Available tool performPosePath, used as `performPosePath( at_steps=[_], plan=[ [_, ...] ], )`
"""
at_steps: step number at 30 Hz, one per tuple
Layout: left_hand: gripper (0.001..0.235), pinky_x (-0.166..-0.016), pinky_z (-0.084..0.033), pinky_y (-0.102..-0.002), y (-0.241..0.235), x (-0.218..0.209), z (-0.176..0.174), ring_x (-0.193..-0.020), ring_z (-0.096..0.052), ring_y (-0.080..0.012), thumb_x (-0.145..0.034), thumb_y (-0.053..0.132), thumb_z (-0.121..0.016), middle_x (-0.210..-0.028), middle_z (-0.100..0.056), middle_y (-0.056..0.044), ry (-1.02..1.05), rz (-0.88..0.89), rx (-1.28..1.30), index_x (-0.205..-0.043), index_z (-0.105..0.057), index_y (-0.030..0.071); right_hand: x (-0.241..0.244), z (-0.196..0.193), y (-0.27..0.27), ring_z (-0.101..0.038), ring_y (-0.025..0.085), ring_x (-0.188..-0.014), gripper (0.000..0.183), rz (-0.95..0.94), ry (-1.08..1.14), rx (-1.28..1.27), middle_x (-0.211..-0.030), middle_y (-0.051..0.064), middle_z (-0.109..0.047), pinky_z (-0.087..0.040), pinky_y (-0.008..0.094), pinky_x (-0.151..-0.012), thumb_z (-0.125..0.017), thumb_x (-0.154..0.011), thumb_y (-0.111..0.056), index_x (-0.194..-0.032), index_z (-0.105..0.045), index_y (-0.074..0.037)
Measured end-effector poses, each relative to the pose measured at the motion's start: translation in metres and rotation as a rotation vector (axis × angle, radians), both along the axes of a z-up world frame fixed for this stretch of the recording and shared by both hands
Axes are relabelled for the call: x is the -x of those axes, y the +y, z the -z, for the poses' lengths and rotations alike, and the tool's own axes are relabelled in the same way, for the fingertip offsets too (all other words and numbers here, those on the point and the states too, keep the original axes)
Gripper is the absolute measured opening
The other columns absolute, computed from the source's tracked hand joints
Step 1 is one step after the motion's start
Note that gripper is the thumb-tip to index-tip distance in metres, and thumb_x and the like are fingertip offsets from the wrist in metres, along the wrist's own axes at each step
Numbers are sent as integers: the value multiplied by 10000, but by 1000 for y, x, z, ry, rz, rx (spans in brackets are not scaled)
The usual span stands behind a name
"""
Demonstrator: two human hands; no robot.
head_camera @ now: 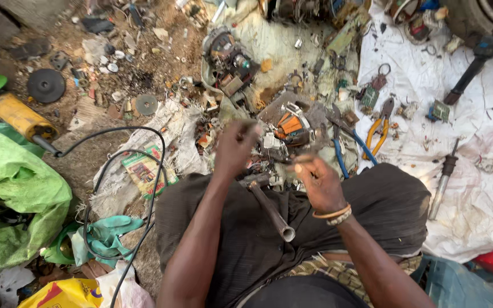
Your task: The person dismantles a motor stator using a hammer and pliers to extract copper windings. They repeatedly strike the stator on a metal block, pull out copper coils, and separate them from the laminations.
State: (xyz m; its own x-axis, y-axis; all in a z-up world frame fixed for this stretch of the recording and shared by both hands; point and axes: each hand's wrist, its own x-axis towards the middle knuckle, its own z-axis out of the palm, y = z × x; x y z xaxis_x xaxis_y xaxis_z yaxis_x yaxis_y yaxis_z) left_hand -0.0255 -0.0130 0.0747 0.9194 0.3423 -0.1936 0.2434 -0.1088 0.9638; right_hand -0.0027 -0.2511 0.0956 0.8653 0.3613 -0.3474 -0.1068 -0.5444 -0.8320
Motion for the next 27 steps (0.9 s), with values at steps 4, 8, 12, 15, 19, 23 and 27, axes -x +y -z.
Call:
performPosePath(
  at_steps=[4, 8, 12, 15, 19, 23, 27],
  plan=[
    [341, -831, -558, -409, -37, 53, -41, -965, -716, -299, -852, 257, -793, -1099, -754, -118, -208, 262, -205, -1128, -749, 62, 17, -13, 6, -766, 231, -895, 255, -175, -327, 63, -1013, 165, -782, -589, 353, -735, -725, -952, -127, -1171, -722, 4],
    [196, -804, -583, -386, -44, 99, -63, -955, -745, -272, -884, 141, -761, -1027, -763, -85, -208, -50, -158, -1072, -786, 91, 28, -34, 27, -787, 209, -865, 222, -331, -387, -24, -978, 145, -793, -595, 342, -748, -709, -920, -77, -1127, -747, -8],
    [148, -761, -592, -349, -44, 146, -74, -908, -760, -256, -913, 114, -762, -1021, -750, -93, -230, -246, -157, -1053, -765, 68, 47, -49, 45, -784, 223, -850, 185, -575, -509, -11, -973, 144, -793, -600, 344, -704, -709, -910, -72, -1081, -766, -33],
    [184, -788, -595, -336, -37, 174, -84, -923, -747, -274, -889, 134, -785, -1053, -730, -114, -349, -233, -330, -1059, -760, 68, 55, -57, 61, -780, 217, -750, 273, -624, -544, 81, -919, 138, -784, -601, 341, -628, -794, -841, -152, -1077, -744, -23],
    [174, -794, -631, -310, -41, 200, -97, -894, -763, -235, -920, 144, -778, -1062, -722, -104, -344, -349, -307, -1071, -755, 63, 66, -68, 77, -785, 196, -776, 222, -735, -552, -83, -984, 108, -796, -618, 307, -624, -748, -877, -120, -1093, -769, -71],
    [235, -779, -618, -324, -39, 217, -105, -911, -755, -245, -909, 147, -781, -1032, -736, -102, -305, -420, -322, -1112, -727, 41, 82, -74, 82, -775, 219, -743, 211, -814, -616, -96, -960, 113, -795, -602, 332, -622, -764, -859, -113, -1065, -772, -66],
    [138, -762, -600, -355, -40, 221, -105, -907, -743, -270, -939, 107, -757, -1014, -733, -118, -316, -431, -475, -1047, -719, 30, 92, -71, 81, -779, 233, -783, 171, -804, -559, -162, -1016, 115, -788, -602, 334, -652, -753, -868, -95, -1031, -758, -46]
  ],
)
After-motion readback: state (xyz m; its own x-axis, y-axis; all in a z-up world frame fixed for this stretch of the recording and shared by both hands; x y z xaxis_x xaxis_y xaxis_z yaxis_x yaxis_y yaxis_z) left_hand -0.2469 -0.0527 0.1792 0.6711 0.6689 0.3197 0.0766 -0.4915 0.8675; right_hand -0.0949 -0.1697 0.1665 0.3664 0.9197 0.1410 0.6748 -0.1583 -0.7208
